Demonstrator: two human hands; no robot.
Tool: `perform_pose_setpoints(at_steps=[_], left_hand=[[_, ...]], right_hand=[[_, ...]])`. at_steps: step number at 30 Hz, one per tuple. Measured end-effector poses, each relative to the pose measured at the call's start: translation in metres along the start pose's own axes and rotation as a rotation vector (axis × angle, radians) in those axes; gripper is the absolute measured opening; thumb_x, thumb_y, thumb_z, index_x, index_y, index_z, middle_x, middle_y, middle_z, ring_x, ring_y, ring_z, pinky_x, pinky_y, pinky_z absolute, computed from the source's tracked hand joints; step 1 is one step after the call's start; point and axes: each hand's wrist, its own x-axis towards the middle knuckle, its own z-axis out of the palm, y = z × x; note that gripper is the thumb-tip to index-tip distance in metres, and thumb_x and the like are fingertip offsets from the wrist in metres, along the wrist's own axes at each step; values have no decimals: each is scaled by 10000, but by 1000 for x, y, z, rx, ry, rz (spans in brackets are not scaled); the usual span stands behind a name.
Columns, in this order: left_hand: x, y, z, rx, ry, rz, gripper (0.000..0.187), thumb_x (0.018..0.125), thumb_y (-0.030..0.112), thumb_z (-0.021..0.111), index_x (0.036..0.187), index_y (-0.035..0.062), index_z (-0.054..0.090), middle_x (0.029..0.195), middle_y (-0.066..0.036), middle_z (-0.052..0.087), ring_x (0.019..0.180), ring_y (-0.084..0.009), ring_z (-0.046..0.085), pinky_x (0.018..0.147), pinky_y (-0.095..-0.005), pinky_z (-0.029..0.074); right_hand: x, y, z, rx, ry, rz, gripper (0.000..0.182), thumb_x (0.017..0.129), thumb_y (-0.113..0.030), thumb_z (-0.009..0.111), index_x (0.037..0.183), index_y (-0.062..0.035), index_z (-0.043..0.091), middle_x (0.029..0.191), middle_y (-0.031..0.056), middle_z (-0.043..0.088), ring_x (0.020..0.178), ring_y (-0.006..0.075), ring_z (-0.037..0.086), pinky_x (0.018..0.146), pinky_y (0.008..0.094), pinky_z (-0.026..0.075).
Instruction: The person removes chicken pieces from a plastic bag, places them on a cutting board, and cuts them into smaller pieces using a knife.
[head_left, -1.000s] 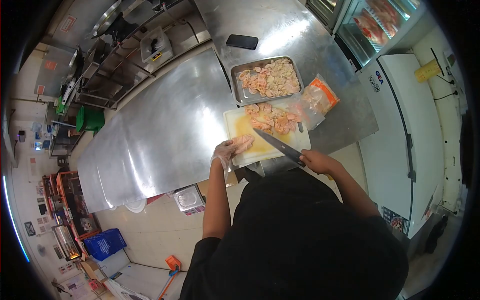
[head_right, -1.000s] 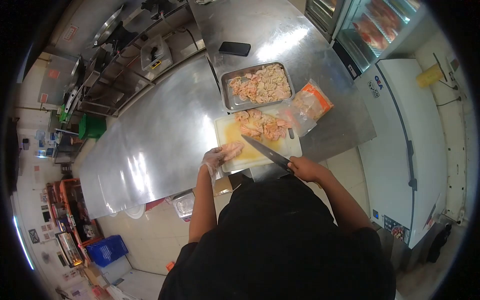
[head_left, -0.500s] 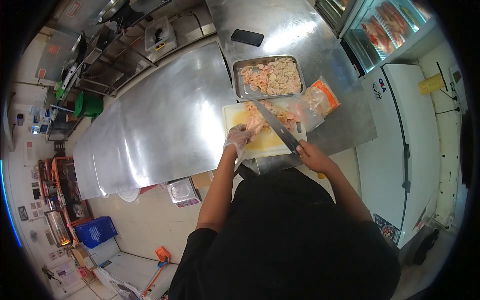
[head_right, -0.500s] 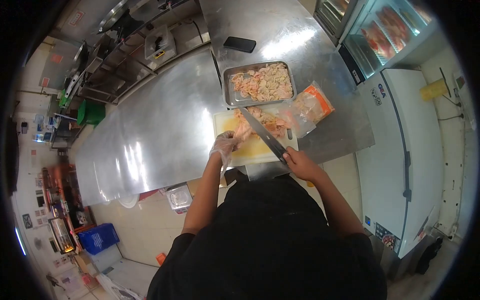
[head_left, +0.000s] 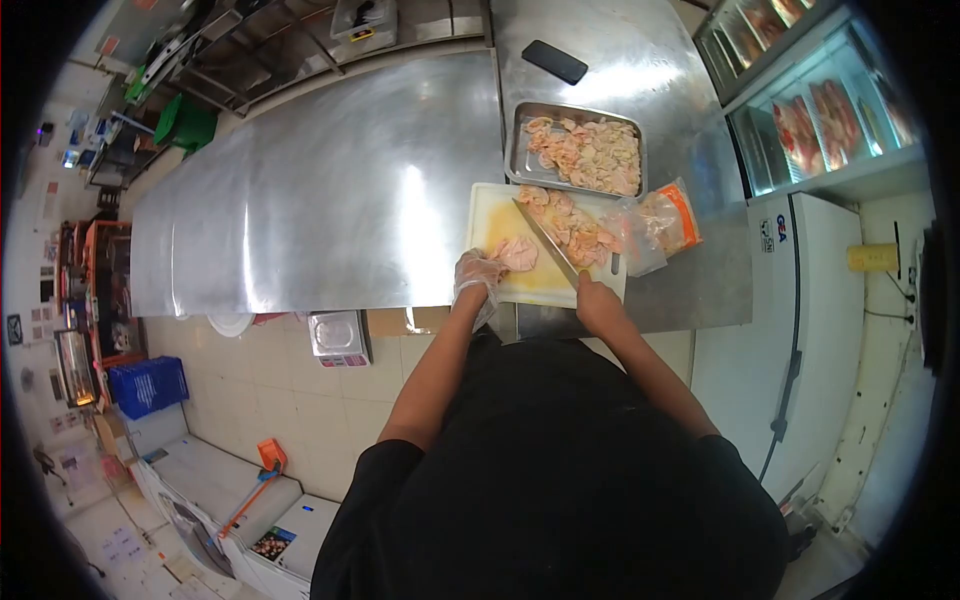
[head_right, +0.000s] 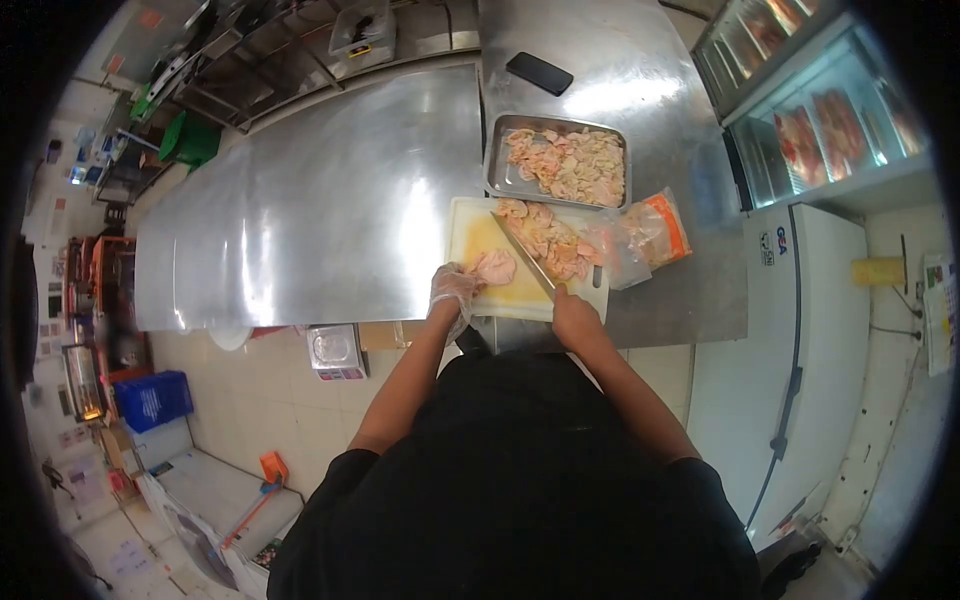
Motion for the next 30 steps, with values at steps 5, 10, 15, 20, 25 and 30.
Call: perform_pose_setpoints(at_steps=[5,10,15,20,25,30], left_hand=[[-32,21,-22,96,42,15,475,701,421,798,971,49,675,988,-180,695,953,-334,665,829,-407,525],[-50,34,-33,231,47,65,511,721,442,779,1009,44,639,1000,-191,672,982,-352,645,852,-440,514],[-36,23,-23,293,285,414,413,754,389,741,981,61,635,935,-171,655,907,-370,637,791,-458,519],[-7,24,-1,345,239,606,254,826,296,658,950,74,647,913,-155,648,846,-366,632,735,-463,522],[1,17,8,318,265,669,173,839,239,620,894,78,655,838,-154,635,811,-342,630,692,-453,519],[-5,19,5,266,241,763,146,862,191,589,825,60,642,819,-162,629,784,-352,615,668,-457,501]], right_hand=[[-7,-19,-4,-7,-28,-30,165,922,-102,421,1018,23,472,800,288,644,763,455,651,696,550,511],[-11,-25,11,9,-88,-64,168,875,-54,437,1023,24,439,797,291,642,768,463,649,707,547,515],[-14,-23,23,22,-117,-34,149,925,-100,422,1012,21,421,781,294,637,747,471,641,684,559,503],[-16,-20,38,38,-101,-11,144,956,-118,413,988,22,413,757,295,631,719,477,633,655,567,494],[-4,-38,37,74,-20,0,221,902,-70,390,1087,31,456,823,287,642,775,456,646,696,547,509],[81,-66,38,152,233,-134,189,930,-126,436,1007,43,469,748,277,636,723,458,641,661,542,508]])
